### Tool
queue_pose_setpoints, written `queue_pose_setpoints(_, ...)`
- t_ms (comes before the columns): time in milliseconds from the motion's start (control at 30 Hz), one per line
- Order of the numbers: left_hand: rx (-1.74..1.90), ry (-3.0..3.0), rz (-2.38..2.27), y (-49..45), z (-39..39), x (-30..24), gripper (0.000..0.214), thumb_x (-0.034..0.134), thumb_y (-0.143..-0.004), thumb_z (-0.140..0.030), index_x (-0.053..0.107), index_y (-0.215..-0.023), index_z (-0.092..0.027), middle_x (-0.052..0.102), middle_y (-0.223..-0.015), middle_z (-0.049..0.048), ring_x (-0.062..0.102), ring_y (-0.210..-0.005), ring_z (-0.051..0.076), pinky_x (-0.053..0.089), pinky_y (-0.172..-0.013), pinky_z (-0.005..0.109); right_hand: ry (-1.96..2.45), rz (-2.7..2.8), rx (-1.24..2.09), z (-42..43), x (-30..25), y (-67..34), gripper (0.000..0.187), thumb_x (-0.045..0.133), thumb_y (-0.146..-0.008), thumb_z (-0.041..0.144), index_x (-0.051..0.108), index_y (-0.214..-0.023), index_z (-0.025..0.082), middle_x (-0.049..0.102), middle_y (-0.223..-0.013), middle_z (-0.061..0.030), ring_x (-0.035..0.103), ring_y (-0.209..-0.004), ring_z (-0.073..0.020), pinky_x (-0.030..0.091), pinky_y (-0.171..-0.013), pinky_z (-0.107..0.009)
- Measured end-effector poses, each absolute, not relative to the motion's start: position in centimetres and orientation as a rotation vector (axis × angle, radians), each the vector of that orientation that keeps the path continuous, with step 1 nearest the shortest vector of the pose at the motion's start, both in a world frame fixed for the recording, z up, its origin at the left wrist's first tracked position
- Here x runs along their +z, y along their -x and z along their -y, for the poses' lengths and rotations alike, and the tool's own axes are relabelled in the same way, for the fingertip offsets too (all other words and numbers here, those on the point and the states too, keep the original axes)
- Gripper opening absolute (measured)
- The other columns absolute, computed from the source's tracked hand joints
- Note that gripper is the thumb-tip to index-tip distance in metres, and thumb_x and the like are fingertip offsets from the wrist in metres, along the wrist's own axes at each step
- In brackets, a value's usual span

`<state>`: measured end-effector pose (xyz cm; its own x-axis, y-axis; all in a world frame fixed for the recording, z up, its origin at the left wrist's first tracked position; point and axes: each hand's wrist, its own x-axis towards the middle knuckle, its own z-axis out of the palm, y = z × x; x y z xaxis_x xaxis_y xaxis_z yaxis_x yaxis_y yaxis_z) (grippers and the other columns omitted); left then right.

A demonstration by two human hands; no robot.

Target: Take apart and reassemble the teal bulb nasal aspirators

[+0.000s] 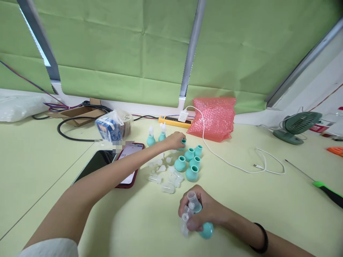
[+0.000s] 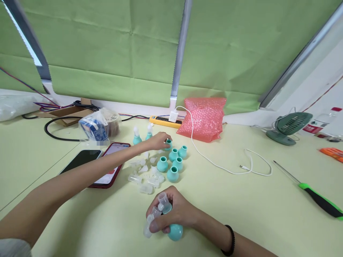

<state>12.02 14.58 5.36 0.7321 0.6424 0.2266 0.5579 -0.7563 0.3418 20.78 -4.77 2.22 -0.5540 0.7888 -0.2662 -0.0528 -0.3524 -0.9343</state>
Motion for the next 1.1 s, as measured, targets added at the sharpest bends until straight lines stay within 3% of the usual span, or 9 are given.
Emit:
queue_pose_setpoints(200,0.655,-2.646,-0.967,-10.4,-13.1,6.5,0.04,0.056,-0.074,-0.027,0.048,-0.108,-0.009,0.056,-0.09,0.009,0.052,-0.087,0.021,0.041,-0.077,0.034,1.011,1.248,1.838,4.6,2.2,-20.9,0.026,0.075,-0.049,0.021,0.063,-0.07,0.011,0.053,-0.046,0.005,0.041,-0.031,-0.0021,0.032,-0.031,-0.014)
queue_pose_setpoints(333,0.797,-2.588,-0.864,-7.2,-6.8,8.3,0.022,0.046,-0.08,-0.027,0.058,-0.091,-0.012,0.059,-0.08,0.0039,0.054,-0.069,0.013,0.043,-0.066,0.024,1.007,1.122,1.684,4.6,1.9,-20.9,0.027,0.073,-0.054,0.024,0.06,-0.073,0.011,0.051,-0.046,0.0051,0.041,-0.032,-0.0028,0.03,-0.033,-0.015)
queue_pose_setpoints(433,0.849,-2.383,-0.654,-4.8,-1.9,8.1,0.018,0.053,-0.076,-0.027,0.063,-0.077,-0.012,0.061,-0.071,0.0035,0.054,-0.064,0.012,0.043,-0.062,0.023,1.016,1.062,1.616,4.6,1.5,-20.8,0.024,0.073,-0.056,0.024,0.059,-0.07,0.011,0.049,-0.045,0.0055,0.041,-0.034,-0.0033,0.03,-0.035,-0.017)
queue_pose_setpoints(867,0.534,-1.834,-0.589,-3.3,-1.2,5.5,0.012,0.062,-0.069,-0.022,0.068,-0.075,-0.013,0.065,-0.072,0.0042,0.058,-0.065,0.014,0.045,-0.058,0.022,0.969,1.223,1.643,3.9,0.8,-20.9,0.022,0.073,-0.055,0.025,0.06,-0.066,0.01,0.049,-0.047,0.0047,0.04,-0.036,-0.0033,0.03,-0.036,-0.017)
queue_pose_setpoints(1100,0.449,-2.017,-0.536,-3.0,-1.2,5.9,0.016,0.055,-0.076,-0.022,0.067,-0.078,-0.013,0.063,-0.073,0.0051,0.057,-0.065,0.013,0.044,-0.059,0.021,0.988,1.222,1.646,3.9,0.9,-20.8,0.018,0.072,-0.055,0.02,0.059,-0.063,0.011,0.05,-0.046,0.0049,0.04,-0.036,-0.0033,0.03,-0.036,-0.016)
